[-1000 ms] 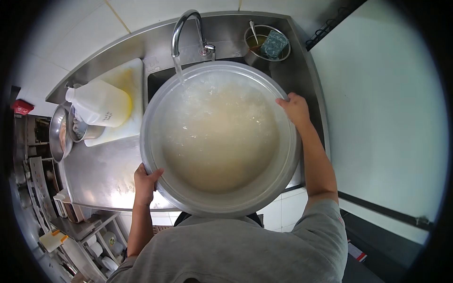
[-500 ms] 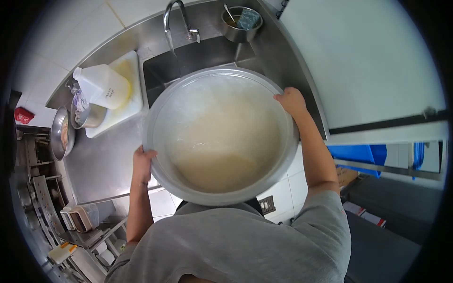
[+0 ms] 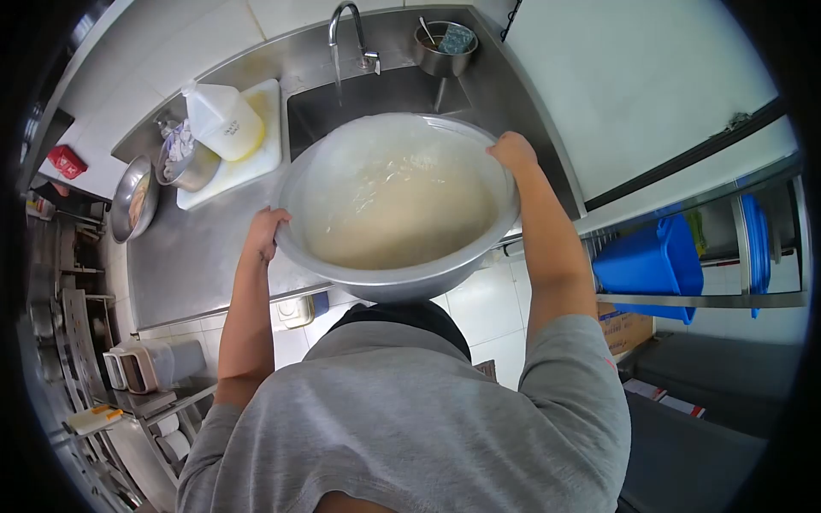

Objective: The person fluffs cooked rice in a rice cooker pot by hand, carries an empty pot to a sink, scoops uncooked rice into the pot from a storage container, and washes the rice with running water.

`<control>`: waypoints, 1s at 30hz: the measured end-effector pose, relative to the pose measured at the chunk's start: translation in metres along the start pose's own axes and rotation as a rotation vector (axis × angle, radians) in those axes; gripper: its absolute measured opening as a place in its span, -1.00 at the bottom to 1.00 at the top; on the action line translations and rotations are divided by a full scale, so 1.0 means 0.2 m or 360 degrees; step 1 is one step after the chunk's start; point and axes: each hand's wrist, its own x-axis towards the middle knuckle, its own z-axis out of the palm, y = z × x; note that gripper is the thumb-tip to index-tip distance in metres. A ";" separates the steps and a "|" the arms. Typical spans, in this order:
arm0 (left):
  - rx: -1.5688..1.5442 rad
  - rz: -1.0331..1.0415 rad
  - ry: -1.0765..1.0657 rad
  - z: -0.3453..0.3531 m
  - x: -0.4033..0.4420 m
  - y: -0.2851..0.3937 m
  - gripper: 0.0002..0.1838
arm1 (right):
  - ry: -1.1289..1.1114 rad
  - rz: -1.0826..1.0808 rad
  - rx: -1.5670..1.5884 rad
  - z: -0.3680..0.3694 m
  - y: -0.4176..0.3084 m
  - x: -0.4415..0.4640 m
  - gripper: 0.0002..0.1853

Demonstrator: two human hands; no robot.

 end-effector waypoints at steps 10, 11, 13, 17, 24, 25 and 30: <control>0.0068 -0.0161 -0.0067 -0.03 0.14 -0.03 -0.86 | -0.0179 -0.0334 -0.0423 0.10 0.05 0.20 -0.52; 0.0056 -0.0169 -0.0072 -0.02 0.14 -0.03 -0.86 | -0.0186 -0.0319 -0.0404 0.10 0.05 0.20 -0.53; 0.0060 -0.0161 -0.0040 -0.01 0.12 -0.01 -0.87 | -0.0209 -0.0289 -0.0372 0.06 0.02 0.16 -0.53; 0.0066 -0.0157 -0.0051 -0.01 0.13 -0.01 -0.90 | -0.0113 -0.0307 -0.0283 0.09 0.05 0.18 -0.51; 0.0085 -0.0264 -0.0058 -0.02 0.17 -0.01 -0.92 | -0.0228 -0.0203 -0.0310 0.08 0.02 0.20 -0.54; 0.0079 -0.0270 -0.0048 -0.02 0.18 -0.02 -0.92 | -0.0246 -0.0180 -0.0296 0.07 0.00 0.19 -0.54; 0.0081 -0.0353 -0.0063 -0.04 0.27 -0.04 -0.91 | -0.0195 -0.0210 -0.0268 0.07 0.00 0.19 -0.50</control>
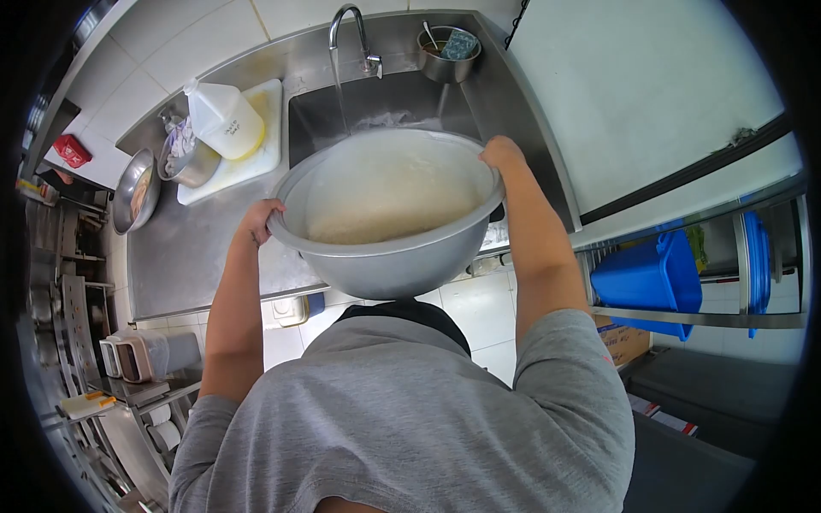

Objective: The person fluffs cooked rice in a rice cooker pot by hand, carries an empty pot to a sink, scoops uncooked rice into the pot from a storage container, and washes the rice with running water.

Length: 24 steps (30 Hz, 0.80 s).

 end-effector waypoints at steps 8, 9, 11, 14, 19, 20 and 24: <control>-0.0009 -0.0029 -0.0013 -0.01 0.07 0.01 -0.91 | -0.0192 0.0046 -0.0086 0.01 -0.01 0.06 -0.57; -0.0017 -0.0038 -0.0017 -0.01 0.08 0.01 -0.91 | -0.0215 0.0063 -0.0063 0.00 -0.01 0.05 -0.57; -0.0038 -0.0057 -0.0024 -0.02 0.11 0.00 -0.91 | -0.0182 0.0054 -0.0048 0.02 -0.01 0.07 -0.57; -0.0006 -0.0082 -0.0042 -0.03 0.15 0.00 -0.91 | -0.0159 0.0060 -0.0038 0.03 -0.01 0.08 -0.56; -0.0032 -0.0105 -0.0035 -0.02 0.13 0.02 -0.91 | -0.0178 0.0017 -0.0118 0.06 0.00 0.14 -0.55; -0.0030 -0.0120 -0.0042 -0.02 0.12 0.03 -0.91 | -0.0178 0.0038 -0.0098 0.07 0.01 0.15 -0.54; -0.0079 -0.0164 -0.0004 -0.01 0.15 0.02 -0.89 | -0.0276 0.0164 -0.0013 0.00 -0.04 0.09 -0.57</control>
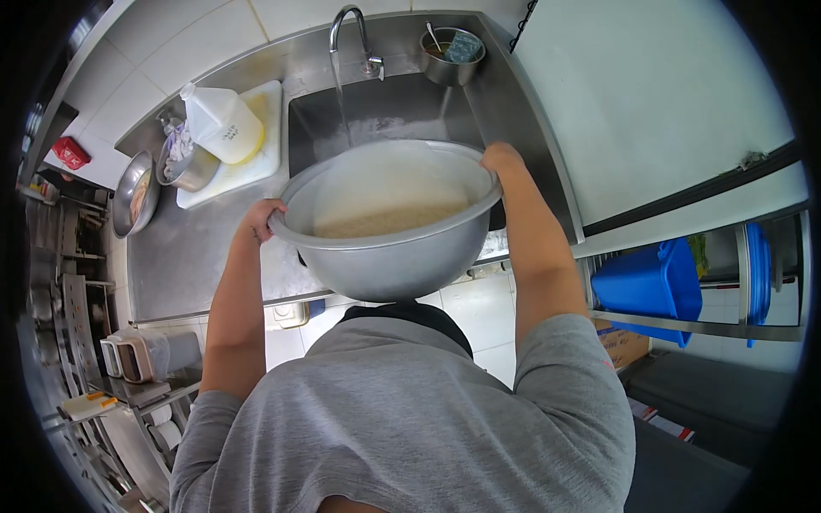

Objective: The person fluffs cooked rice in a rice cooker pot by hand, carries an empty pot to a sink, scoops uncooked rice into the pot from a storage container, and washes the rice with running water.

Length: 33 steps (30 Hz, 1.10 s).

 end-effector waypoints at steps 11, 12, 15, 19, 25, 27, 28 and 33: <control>0.0057 -0.0039 -0.0011 -0.01 0.07 0.00 -0.90 | -0.0034 -0.0044 -0.0061 0.04 0.01 0.09 -0.59; 0.0051 -0.0049 -0.0030 -0.01 0.07 0.01 -0.90 | -0.0033 -0.0045 -0.0070 0.04 0.01 0.11 -0.59; 0.0024 -0.0085 -0.0064 -0.02 0.11 0.00 -0.90 | -0.0065 -0.0046 -0.0082 0.05 0.01 0.14 -0.59; -0.0035 -0.0133 0.0009 -0.01 0.16 -0.01 -0.90 | -0.0065 -0.0038 -0.0104 0.05 -0.01 0.13 -0.60; -0.0106 -0.0183 -0.0006 0.00 0.12 0.04 -0.91 | -0.0142 -0.0052 -0.0129 0.04 -0.04 0.14 -0.59; -0.0129 -0.0183 -0.0022 0.02 0.14 0.03 -0.91 | -0.0186 -0.0087 -0.0199 0.04 -0.05 0.16 -0.59; -0.0124 -0.0175 -0.0039 0.00 0.16 0.03 -0.91 | -0.0195 -0.0083 -0.0204 0.03 -0.05 0.17 -0.59; -0.0057 -0.0283 -0.0138 -0.05 0.23 0.02 -0.73 | -0.0231 -0.0091 -0.0228 0.04 -0.08 0.19 -0.60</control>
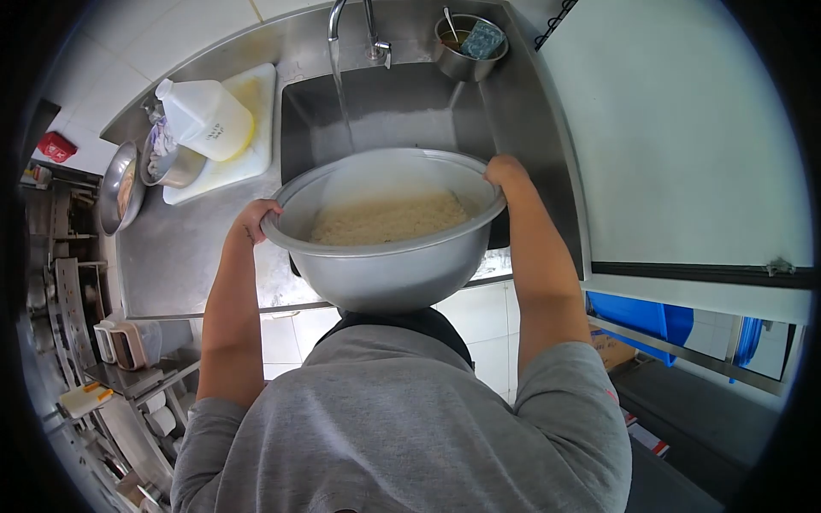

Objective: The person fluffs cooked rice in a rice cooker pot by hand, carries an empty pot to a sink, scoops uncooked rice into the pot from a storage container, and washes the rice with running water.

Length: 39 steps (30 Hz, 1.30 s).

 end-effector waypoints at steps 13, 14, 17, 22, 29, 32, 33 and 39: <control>-0.0010 -0.0102 0.0031 0.01 0.08 0.01 -0.73 | -0.0054 0.0054 0.0050 -0.02 -0.02 0.04 -0.59; 0.0002 -0.0103 0.0036 0.00 0.08 0.01 -0.73 | -0.0029 0.0066 0.0074 -0.02 -0.02 0.04 -0.60; -0.0093 -0.0027 -0.0015 0.03 0.04 0.01 -0.93 | -0.0019 0.0018 0.0066 -0.02 -0.02 0.00 -0.61; 0.0376 0.0672 0.0076 -0.02 -0.01 -0.08 -0.85 | 0.0218 -0.0071 0.0473 0.07 0.13 0.02 -0.48; 0.0226 0.0858 0.0257 0.15 -0.13 0.20 -0.73 | 0.0635 0.0017 0.0937 0.14 0.13 0.20 -0.36; 0.0586 0.0764 0.0467 0.20 -0.15 0.22 -0.66 | 0.0700 0.0012 0.0976 0.04 0.04 0.30 -0.36; 0.0649 0.0685 0.0459 0.21 -0.13 0.20 -0.64 | 0.0758 0.0003 0.0966 0.04 0.01 0.33 -0.38; 0.0601 0.0348 0.0354 0.26 -0.04 -0.05 -0.62 | 0.0912 -0.0111 0.0961 0.15 -0.01 0.49 -0.46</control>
